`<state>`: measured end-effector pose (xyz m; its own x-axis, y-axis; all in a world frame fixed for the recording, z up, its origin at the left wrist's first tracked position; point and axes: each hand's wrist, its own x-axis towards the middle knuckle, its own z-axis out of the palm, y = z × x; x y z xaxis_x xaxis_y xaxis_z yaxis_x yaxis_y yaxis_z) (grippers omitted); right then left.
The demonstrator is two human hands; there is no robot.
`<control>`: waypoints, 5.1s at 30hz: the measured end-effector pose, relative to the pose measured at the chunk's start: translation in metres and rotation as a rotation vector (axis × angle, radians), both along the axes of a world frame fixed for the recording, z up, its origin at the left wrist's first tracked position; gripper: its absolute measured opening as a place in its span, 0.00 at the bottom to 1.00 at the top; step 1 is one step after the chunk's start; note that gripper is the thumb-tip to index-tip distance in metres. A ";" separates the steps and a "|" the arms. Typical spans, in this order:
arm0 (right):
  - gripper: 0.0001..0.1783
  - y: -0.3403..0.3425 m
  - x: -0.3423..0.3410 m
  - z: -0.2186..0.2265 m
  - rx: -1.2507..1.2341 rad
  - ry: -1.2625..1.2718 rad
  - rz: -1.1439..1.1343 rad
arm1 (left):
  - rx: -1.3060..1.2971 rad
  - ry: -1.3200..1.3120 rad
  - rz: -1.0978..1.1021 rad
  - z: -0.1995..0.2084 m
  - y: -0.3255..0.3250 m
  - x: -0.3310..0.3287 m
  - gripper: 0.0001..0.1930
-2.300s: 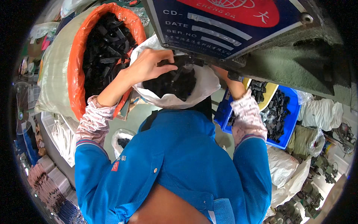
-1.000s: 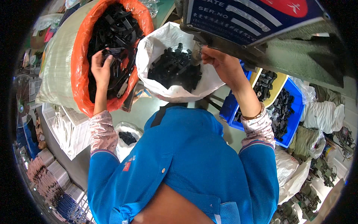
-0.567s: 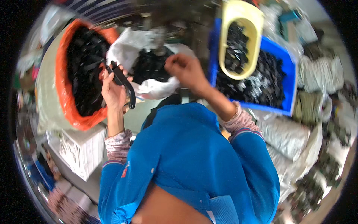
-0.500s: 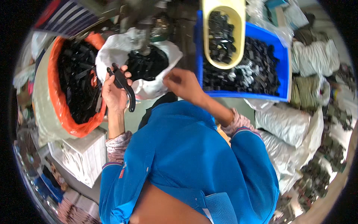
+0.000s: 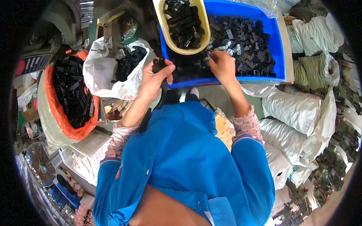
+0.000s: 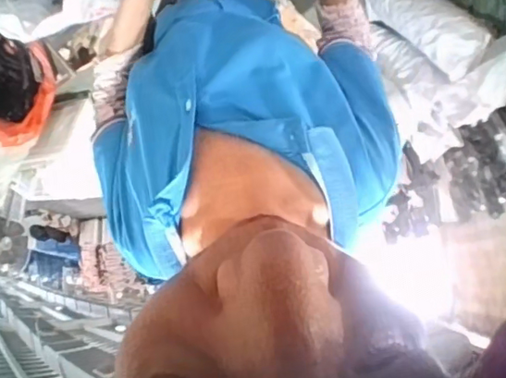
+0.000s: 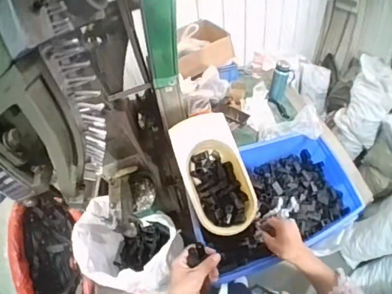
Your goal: The person repeatedly picks small black plastic components from a blue bin, attaches a metal spring to each, and places the assembled unit into a white sack. The cycle continues throughout the clip with consistent hand movements.
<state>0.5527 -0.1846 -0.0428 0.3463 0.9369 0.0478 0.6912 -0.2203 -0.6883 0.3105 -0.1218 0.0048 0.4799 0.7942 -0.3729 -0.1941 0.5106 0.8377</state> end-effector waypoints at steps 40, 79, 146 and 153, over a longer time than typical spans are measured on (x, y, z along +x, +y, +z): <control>0.11 -0.023 -0.027 0.035 0.201 0.835 -0.154 | 0.138 -0.035 -0.061 -0.012 -0.016 0.080 0.07; 0.09 -0.011 -0.019 0.043 0.371 0.285 0.000 | -0.226 -0.036 -0.114 -0.013 -0.005 0.065 0.08; 0.14 0.046 -0.040 0.051 -0.224 1.403 0.372 | 0.741 0.325 0.340 0.007 -0.004 -0.006 0.08; 0.12 0.046 -0.047 0.046 -0.214 1.448 0.339 | 0.612 0.382 0.307 0.012 -0.010 -0.010 0.09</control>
<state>0.5054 -0.1383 0.0028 -0.2559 0.9250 -0.2808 -0.5036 -0.3755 -0.7781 0.3004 -0.1322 0.0172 0.1323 0.9881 0.0789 0.1069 -0.0934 0.9899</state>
